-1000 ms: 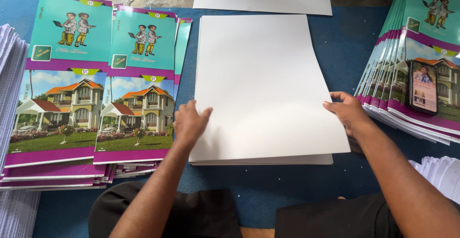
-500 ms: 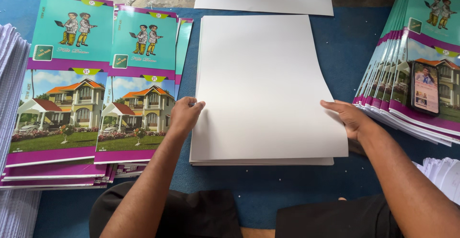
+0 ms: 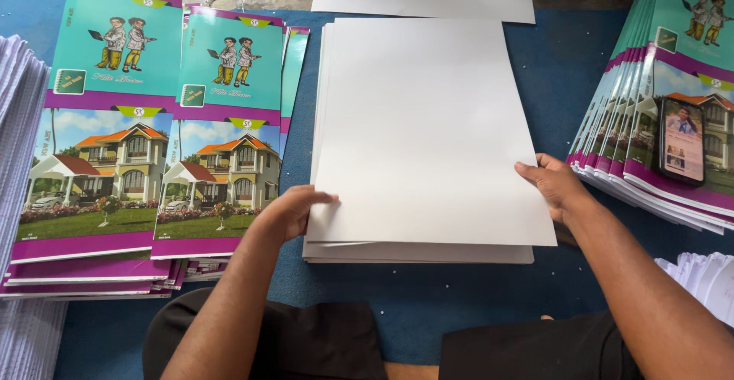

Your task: The person inserts a printed cover sheet into a white book cover, folds the edges, and uses a wooden stick to press the spine. The person repeats this process for multiple book covers.

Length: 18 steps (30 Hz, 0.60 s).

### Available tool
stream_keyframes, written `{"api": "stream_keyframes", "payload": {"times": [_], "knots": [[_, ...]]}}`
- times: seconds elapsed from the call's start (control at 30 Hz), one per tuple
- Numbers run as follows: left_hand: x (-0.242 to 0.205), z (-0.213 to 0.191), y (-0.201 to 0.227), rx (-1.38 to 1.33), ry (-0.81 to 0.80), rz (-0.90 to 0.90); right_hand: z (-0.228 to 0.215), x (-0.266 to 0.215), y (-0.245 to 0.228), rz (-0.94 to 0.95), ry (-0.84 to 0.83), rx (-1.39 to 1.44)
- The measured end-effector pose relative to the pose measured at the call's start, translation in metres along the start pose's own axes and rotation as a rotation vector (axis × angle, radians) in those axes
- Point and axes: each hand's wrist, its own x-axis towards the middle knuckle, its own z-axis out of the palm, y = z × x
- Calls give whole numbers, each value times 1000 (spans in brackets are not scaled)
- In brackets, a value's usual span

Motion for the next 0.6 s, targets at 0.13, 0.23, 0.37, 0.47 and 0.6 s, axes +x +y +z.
{"api": "stream_keyframes", "payload": {"times": [0.13,0.23,0.37,0.47,0.6], "knots": [[9,5,-14,76,62,48,-5,12,12,49,12,-143],[16,13,-19,192,143,55,-20,17,15,175,-26,-328],[19,14,-27,156,146,117,-29,6,10,317,-141,-404],[18,14,-31,87,126,157,-25,-14,-1,359,-163,-310],[16,13,-34,38,117,124,-28,-41,-15,444,-202,-295]]}}
